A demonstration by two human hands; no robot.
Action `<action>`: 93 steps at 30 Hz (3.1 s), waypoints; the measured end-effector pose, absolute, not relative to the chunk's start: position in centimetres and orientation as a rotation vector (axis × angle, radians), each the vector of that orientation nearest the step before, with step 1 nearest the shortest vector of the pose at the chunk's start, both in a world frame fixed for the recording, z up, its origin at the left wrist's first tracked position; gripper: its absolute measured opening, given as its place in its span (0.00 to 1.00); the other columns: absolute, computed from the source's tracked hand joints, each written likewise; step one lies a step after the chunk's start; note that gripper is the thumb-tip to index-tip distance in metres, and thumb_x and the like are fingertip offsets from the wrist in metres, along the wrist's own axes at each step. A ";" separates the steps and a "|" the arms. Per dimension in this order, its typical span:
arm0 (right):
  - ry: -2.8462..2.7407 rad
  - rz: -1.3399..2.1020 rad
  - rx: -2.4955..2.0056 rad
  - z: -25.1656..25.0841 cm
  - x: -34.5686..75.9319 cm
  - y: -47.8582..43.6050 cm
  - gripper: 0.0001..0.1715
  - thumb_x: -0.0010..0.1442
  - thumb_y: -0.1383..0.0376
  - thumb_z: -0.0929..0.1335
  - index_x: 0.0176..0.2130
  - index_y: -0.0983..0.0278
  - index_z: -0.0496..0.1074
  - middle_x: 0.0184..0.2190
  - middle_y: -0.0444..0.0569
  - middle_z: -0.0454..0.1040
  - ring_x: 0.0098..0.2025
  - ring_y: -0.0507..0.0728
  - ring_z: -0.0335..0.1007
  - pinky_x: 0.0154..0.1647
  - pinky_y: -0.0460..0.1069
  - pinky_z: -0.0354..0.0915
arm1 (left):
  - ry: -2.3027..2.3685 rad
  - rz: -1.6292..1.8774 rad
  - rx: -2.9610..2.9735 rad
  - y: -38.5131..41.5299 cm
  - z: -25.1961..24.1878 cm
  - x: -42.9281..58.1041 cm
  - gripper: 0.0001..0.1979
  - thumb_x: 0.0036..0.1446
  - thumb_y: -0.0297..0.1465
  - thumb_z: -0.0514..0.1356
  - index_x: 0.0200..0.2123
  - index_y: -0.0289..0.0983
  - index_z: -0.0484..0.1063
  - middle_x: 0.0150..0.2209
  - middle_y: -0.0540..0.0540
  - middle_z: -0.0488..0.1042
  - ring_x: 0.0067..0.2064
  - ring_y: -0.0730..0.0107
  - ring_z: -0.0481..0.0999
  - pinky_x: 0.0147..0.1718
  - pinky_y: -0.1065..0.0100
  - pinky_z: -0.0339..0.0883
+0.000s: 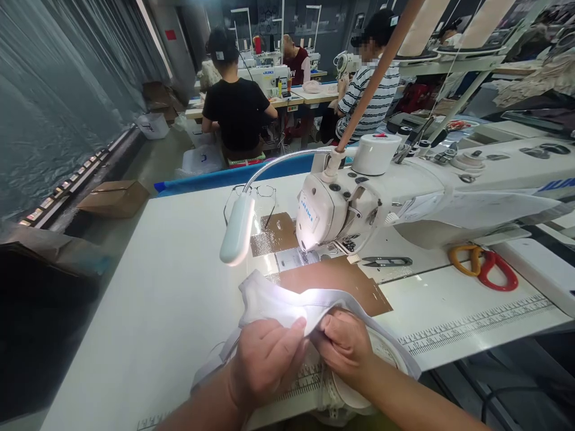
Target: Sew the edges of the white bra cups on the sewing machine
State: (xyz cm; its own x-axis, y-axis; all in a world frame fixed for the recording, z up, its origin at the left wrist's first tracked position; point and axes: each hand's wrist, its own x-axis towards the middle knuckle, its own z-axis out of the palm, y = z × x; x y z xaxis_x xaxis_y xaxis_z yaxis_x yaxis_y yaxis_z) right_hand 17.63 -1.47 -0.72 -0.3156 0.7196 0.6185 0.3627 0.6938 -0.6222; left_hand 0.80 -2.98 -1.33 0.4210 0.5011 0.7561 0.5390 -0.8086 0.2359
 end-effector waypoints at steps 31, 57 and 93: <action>-1.436 1.726 -0.902 -0.9 18.0 -1.4 0.14 0.58 0.61 0.66 0.25 0.67 0.68 0.19 0.43 0.65 0.17 0.47 0.58 0.17 0.42 0.57 | -1.081 -1.441 -2.644 -2.7 -1.3 0.5 0.15 0.53 0.19 0.56 0.46 0.28 0.69 0.19 0.46 0.71 0.20 0.72 0.62 0.20 0.70 0.55; -1.931 0.961 -0.900 0.1 18.0 -1.3 0.14 0.61 0.68 0.60 0.25 0.64 0.66 0.18 0.41 0.61 0.22 0.50 0.56 0.24 0.45 0.55 | -1.254 -1.485 -2.661 -2.9 -1.2 0.7 0.14 0.54 0.21 0.56 0.46 0.32 0.70 0.19 0.50 0.67 0.20 0.74 0.61 0.20 0.70 0.54; -2.020 0.470 -1.097 3.3 18.6 0.6 0.11 0.62 0.66 0.62 0.34 0.62 0.73 0.34 0.49 0.74 0.37 0.56 0.68 0.39 0.50 0.64 | -1.763 -1.511 -3.034 -0.8 0.5 -1.0 0.11 0.61 0.28 0.50 0.40 0.34 0.72 0.34 0.43 0.76 0.36 0.64 0.75 0.35 0.66 0.69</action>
